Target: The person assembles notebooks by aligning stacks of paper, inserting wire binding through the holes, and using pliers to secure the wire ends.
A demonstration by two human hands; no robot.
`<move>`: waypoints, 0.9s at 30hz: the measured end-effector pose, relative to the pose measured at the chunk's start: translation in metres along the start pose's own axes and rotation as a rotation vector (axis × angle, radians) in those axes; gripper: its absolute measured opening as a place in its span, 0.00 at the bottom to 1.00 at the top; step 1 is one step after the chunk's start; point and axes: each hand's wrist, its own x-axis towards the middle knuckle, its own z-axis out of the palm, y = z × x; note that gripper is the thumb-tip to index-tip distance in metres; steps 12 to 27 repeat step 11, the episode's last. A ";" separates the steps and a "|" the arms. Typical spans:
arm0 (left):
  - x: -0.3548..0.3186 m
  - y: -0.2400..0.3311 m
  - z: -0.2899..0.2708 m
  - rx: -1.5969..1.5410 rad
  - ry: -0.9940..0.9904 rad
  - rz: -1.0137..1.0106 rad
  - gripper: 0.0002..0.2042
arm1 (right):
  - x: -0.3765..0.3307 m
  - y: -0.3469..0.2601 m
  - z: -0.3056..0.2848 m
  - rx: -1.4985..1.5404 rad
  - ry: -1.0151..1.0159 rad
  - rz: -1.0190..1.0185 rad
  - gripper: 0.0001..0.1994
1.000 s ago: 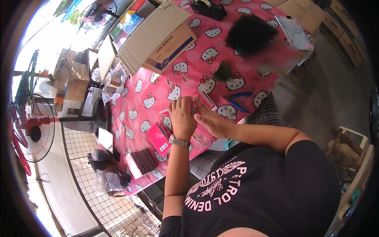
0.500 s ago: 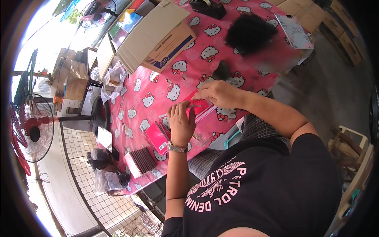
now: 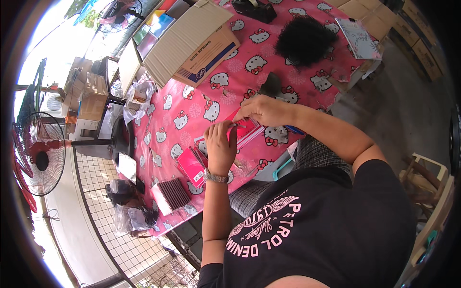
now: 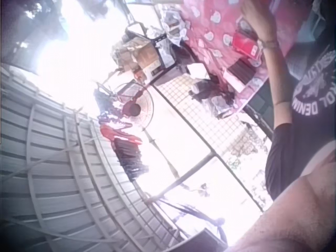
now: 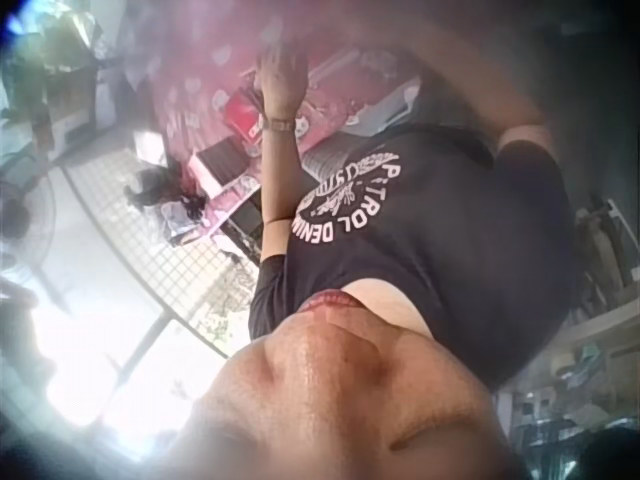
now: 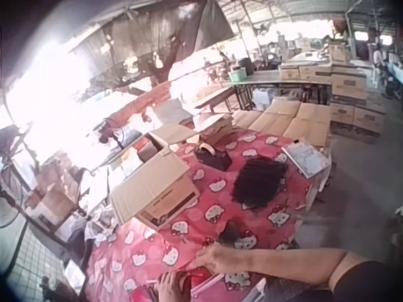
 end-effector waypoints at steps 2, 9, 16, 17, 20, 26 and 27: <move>0.000 -0.001 0.000 0.006 -0.004 -0.008 0.10 | 0.000 -0.005 -0.002 -0.033 -0.070 0.031 0.16; 0.002 0.005 0.008 0.037 0.062 -0.045 0.16 | -0.002 -0.021 0.012 -0.361 -0.025 0.083 0.31; 0.001 0.006 0.006 0.043 0.066 -0.049 0.17 | 0.001 -0.020 0.014 -0.366 -0.015 0.097 0.33; 0.001 0.006 0.006 0.043 0.066 -0.049 0.17 | 0.001 -0.020 0.014 -0.366 -0.015 0.097 0.33; 0.001 0.006 0.006 0.043 0.066 -0.049 0.17 | 0.001 -0.020 0.014 -0.366 -0.015 0.097 0.33; 0.001 0.006 0.006 0.043 0.066 -0.049 0.17 | 0.001 -0.020 0.014 -0.366 -0.015 0.097 0.33; 0.001 0.006 0.006 0.043 0.066 -0.049 0.17 | 0.001 -0.020 0.014 -0.366 -0.015 0.097 0.33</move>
